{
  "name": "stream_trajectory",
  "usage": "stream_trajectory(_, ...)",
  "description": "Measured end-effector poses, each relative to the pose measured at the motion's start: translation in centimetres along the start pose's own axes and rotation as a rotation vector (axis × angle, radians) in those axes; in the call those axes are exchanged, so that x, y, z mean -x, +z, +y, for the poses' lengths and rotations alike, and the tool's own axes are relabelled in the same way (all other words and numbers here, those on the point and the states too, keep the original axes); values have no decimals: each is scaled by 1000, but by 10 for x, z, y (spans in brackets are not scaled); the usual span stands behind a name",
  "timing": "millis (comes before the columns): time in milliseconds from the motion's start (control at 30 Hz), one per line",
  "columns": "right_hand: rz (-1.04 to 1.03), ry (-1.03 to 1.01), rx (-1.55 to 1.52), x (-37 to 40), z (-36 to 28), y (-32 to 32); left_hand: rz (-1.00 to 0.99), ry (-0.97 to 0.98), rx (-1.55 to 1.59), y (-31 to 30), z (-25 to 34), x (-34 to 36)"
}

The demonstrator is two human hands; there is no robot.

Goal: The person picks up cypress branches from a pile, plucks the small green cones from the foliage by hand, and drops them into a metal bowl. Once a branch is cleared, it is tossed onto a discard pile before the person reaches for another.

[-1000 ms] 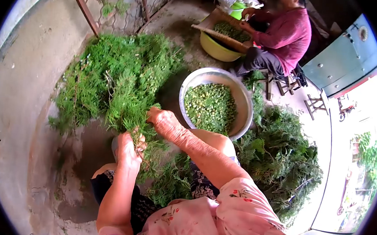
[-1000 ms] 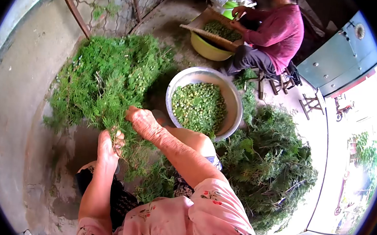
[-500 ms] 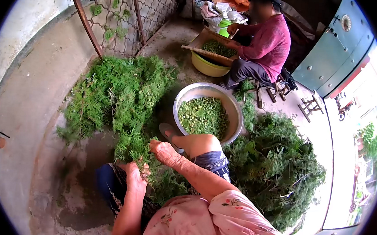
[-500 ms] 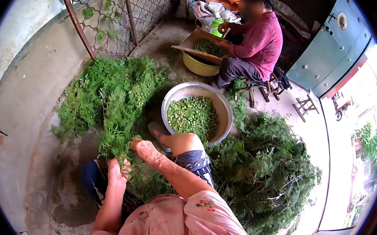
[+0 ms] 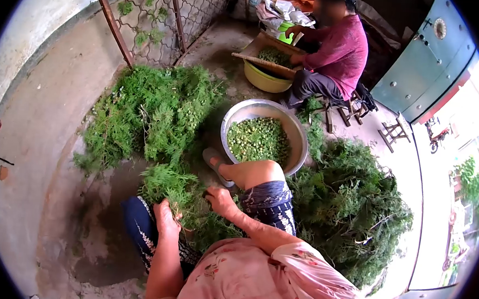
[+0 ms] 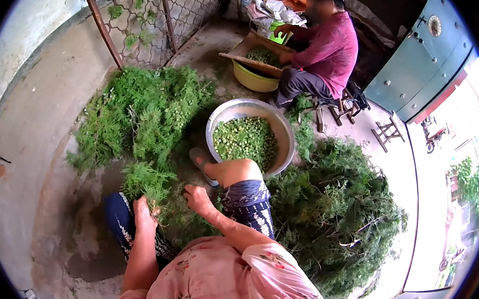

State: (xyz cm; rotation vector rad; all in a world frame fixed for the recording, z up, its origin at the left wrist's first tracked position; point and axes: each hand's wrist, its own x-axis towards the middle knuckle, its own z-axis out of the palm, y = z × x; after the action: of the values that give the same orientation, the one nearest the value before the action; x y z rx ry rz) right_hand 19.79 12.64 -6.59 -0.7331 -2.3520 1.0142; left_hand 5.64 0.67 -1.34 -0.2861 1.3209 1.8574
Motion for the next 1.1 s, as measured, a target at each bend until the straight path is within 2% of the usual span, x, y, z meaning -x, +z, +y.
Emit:
stream_trajectory(67,225,-125,43,3,-13,-11,-20,-23,18,-6,-3,-3)
stream_trajectory(133,298,-6,28,-14,-30,-43,22,5,-22,-8,-2,-3)
stream_trajectory(200,521,-144,-151,-33,-75,-96,55,-4,-28,0,0,2)
stream_trajectory(267,741,-259,-16,-36,-129,-149,131,4,-62,5,0,4)
stream_trajectory(333,993,-432,102,-37,-135,-178,82,-4,-51,5,-1,4)
stream_trajectory(400,1114,-500,135,-39,-114,-197,75,52,-95,11,0,10)
stream_trajectory(467,997,-230,391,-56,-75,-209,71,64,-70,13,-1,14)
stream_trajectory(500,761,85,230,-64,-46,-209,64,76,-48,14,-2,15)
stream_trajectory(533,653,174,480,-60,-9,-203,62,77,-49,13,-2,16)
stream_trajectory(600,546,233,554,-49,13,-198,-40,95,23,10,-2,15)
stream_trajectory(667,744,54,471,-51,1,-188,-63,117,22,7,-1,14)
stream_trajectory(733,770,92,179,-48,-20,-180,-94,134,9,8,-3,14)
stream_trajectory(767,853,25,166,-50,-18,-170,-79,135,-3,9,-4,12)
stream_trajectory(800,855,55,45,-49,-14,-161,-64,137,-16,11,-4,10)
stream_trajectory(867,787,252,-214,-47,-23,-148,-61,120,13,18,0,16)
stream_trajectory(933,736,119,32,-42,-44,-127,-39,146,-11,19,0,16)
stream_trajectory(967,734,123,34,-38,-45,-118,-38,142,-12,20,-1,15)
stream_trajectory(1067,-92,27,159,-24,-44,-93,29,199,-18,21,-4,12)
stream_trajectory(1100,-33,-48,259,-18,-40,-75,36,221,-33,22,-4,11)
